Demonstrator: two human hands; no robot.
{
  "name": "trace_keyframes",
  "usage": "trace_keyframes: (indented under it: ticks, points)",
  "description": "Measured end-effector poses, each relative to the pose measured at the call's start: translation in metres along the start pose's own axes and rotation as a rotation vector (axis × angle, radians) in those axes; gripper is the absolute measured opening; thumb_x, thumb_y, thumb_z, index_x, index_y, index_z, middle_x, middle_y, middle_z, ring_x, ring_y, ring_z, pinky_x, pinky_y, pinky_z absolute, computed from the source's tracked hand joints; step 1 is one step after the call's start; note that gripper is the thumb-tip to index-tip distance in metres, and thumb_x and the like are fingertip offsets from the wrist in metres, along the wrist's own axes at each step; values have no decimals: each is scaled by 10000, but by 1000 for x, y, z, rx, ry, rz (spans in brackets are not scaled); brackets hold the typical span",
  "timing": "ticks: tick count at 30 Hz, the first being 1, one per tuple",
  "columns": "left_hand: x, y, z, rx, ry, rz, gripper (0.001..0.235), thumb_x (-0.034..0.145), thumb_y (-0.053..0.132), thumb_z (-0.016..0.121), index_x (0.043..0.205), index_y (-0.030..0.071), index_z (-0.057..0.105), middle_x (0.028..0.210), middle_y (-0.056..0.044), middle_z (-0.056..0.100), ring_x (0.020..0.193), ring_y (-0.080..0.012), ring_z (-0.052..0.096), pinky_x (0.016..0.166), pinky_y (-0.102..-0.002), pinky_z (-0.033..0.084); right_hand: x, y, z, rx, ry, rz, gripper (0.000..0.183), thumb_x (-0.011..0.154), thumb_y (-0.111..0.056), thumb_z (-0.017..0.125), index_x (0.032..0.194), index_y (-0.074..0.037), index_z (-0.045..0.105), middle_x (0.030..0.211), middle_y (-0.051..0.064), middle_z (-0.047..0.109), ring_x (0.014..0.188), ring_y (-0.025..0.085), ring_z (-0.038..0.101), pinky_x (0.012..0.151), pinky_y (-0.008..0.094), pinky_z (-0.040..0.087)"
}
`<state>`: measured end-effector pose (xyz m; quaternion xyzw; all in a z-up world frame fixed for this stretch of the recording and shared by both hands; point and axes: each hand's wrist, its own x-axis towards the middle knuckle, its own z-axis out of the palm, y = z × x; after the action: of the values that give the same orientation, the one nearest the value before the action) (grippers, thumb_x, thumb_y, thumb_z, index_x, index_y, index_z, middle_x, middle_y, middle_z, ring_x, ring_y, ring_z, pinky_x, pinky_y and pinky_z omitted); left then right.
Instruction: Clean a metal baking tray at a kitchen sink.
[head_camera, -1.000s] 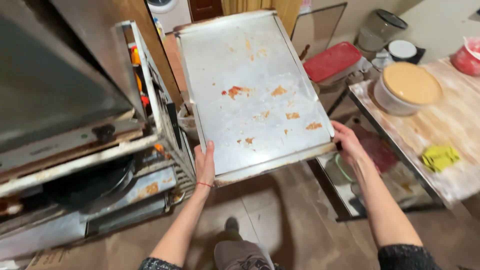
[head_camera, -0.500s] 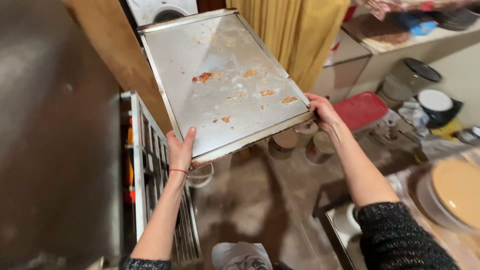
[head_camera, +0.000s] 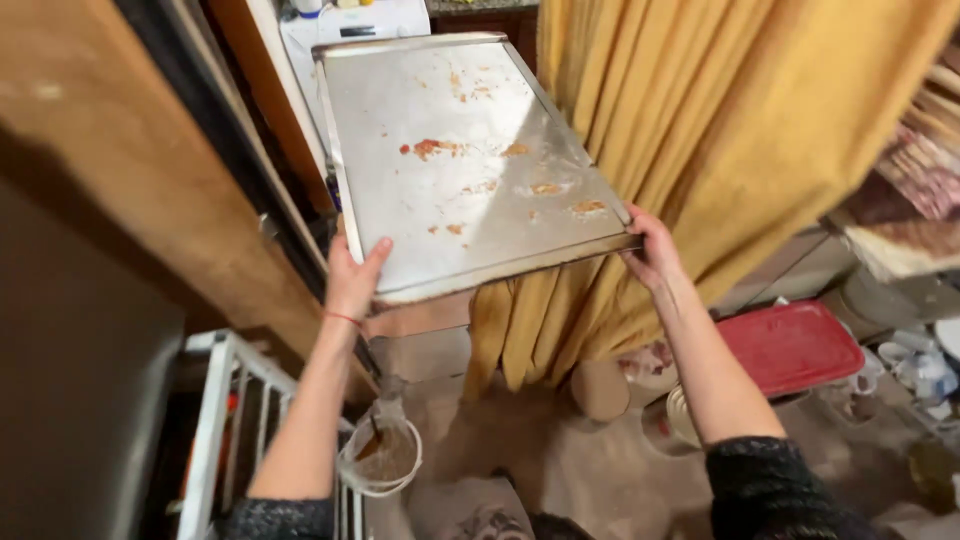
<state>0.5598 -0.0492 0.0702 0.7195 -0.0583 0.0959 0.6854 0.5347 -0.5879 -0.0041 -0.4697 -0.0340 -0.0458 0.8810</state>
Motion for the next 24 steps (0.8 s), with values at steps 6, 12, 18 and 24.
trace_keyframes:
  ticks: [6, 12, 18, 24]
  points:
    - [159, 12, -1, 12, -147, -69, 364, 907, 282, 783, 1085, -22, 691, 901, -30, 698, 724, -93, 615, 603, -264, 514, 105, 16, 81, 110, 131, 40, 555, 869, -82, 502, 1418, -17, 549, 1219, 89, 710, 1068, 205, 654, 911, 337, 501]
    - [328, -35, -9, 29, -201, -38, 400, 874, 281, 794, 1115, -11, 663, 952, -32, 719, 774, -79, 653, 651, -261, 549, 228, 70, 106, 221, 165, 12, 544, 891, -39, 523, 1432, 14, 488, 1282, 130, 671, 1140, 234, 656, 1027, 366, 510]
    - [498, -114, 9, 70, -252, -47, 429, 876, 296, 819, 1110, -35, 678, 924, -61, 697, 739, -107, 609, 633, -279, 523, 370, 103, 71, 222, 205, -56, 476, 925, -93, 584, 1391, -1, 556, 1184, 109, 681, 975, 215, 638, 803, 322, 505]
    - [646, -152, 72, -89, -405, -46, 454, 849, 356, 801, 1121, 2, 711, 952, -5, 729, 789, -71, 639, 685, -248, 528, 501, 64, 57, 19, 334, -191, 506, 867, -127, 542, 1343, 33, 600, 1165, 127, 685, 1003, 212, 631, 892, 312, 515]
